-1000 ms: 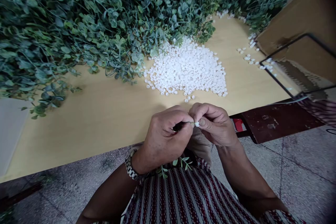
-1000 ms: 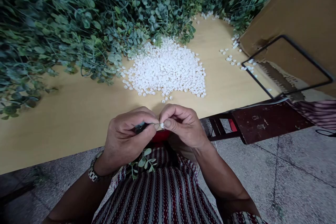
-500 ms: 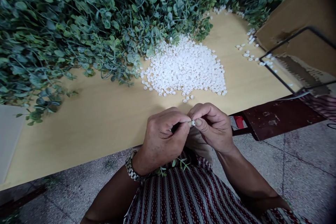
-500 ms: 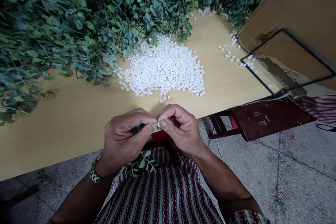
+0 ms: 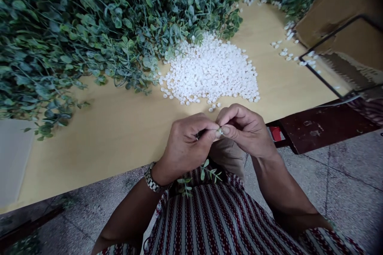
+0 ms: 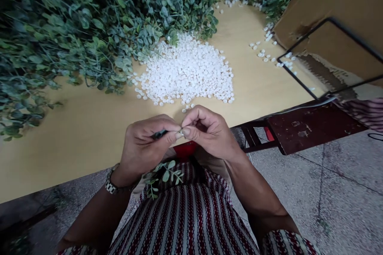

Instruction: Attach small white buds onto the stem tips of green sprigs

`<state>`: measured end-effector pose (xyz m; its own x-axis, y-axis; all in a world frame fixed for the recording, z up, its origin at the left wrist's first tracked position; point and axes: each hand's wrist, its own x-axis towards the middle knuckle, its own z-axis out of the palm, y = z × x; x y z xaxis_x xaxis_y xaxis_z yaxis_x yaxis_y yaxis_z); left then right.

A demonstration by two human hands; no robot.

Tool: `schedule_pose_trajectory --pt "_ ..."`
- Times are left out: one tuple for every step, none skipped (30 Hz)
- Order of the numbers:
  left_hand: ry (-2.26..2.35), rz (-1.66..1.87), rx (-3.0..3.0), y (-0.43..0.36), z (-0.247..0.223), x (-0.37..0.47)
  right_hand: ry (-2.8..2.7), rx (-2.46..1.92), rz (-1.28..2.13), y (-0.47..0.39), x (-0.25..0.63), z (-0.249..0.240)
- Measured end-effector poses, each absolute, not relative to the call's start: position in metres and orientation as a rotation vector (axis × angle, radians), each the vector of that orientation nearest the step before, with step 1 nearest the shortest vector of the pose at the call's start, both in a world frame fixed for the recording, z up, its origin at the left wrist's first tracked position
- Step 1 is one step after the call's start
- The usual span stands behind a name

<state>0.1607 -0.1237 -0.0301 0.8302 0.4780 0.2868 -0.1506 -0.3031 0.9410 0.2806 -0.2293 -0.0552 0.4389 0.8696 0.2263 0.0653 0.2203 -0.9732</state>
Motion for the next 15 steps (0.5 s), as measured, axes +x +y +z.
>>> schedule_pose_trajectory --pt "0.286 0.628 1.706 -0.121 -0.030 0.161 -0.969 -1.259 0.628 -0.230 0.282 -0.053" --pt "0.335 0.646 1.624 -0.118 -0.030 0.161 -0.953 -1.274 0.522 -0.232 0.282 -0.051" --pt "0.393 0.685 1.538 -0.115 -0.030 0.161 -0.949 -1.275 0.418 -0.235 0.282 -0.049" --pt "0.450 0.739 1.458 -0.112 -0.030 0.161 -0.978 -1.266 0.354 -0.238 0.281 -0.048" --pt "0.496 0.797 1.390 -0.109 -0.030 0.161 -1.040 -1.257 0.347 -0.242 0.278 -0.048" --pt "0.527 0.846 1.339 -0.106 -0.030 0.161 -1.125 -1.261 0.391 -0.246 0.275 -0.049" --pt "0.548 0.882 1.306 -0.104 -0.030 0.161 -1.209 -1.290 0.473 -0.250 0.272 -0.050" --pt "0.560 0.905 1.289 -0.104 -0.029 0.161 -1.258 -1.330 0.538 -0.253 0.268 -0.052" --pt "0.570 0.926 1.280 -0.104 -0.029 0.161 -1.266 -1.377 0.570 -0.254 0.265 -0.054" --pt "0.577 0.942 1.277 -0.105 -0.029 0.161 -1.232 -1.418 0.553 -0.254 0.261 -0.055" --pt "0.585 0.952 1.279 -0.107 -0.028 0.161 -1.174 -1.449 0.512 -0.252 0.258 -0.056" --pt "0.592 0.961 1.282 -0.109 -0.028 0.162 -1.118 -1.463 0.472 -0.250 0.256 -0.056" --pt "0.598 0.966 1.288 -0.111 -0.027 0.162 -1.086 -1.458 0.450 -0.246 0.254 -0.056" --pt "0.609 0.970 1.297 -0.113 -0.027 0.162 -1.086 -1.443 0.456 -0.242 0.253 -0.055" --pt "0.624 0.973 1.314 -0.114 -0.027 0.162 -1.113 -1.427 0.487 -0.239 0.253 -0.053"
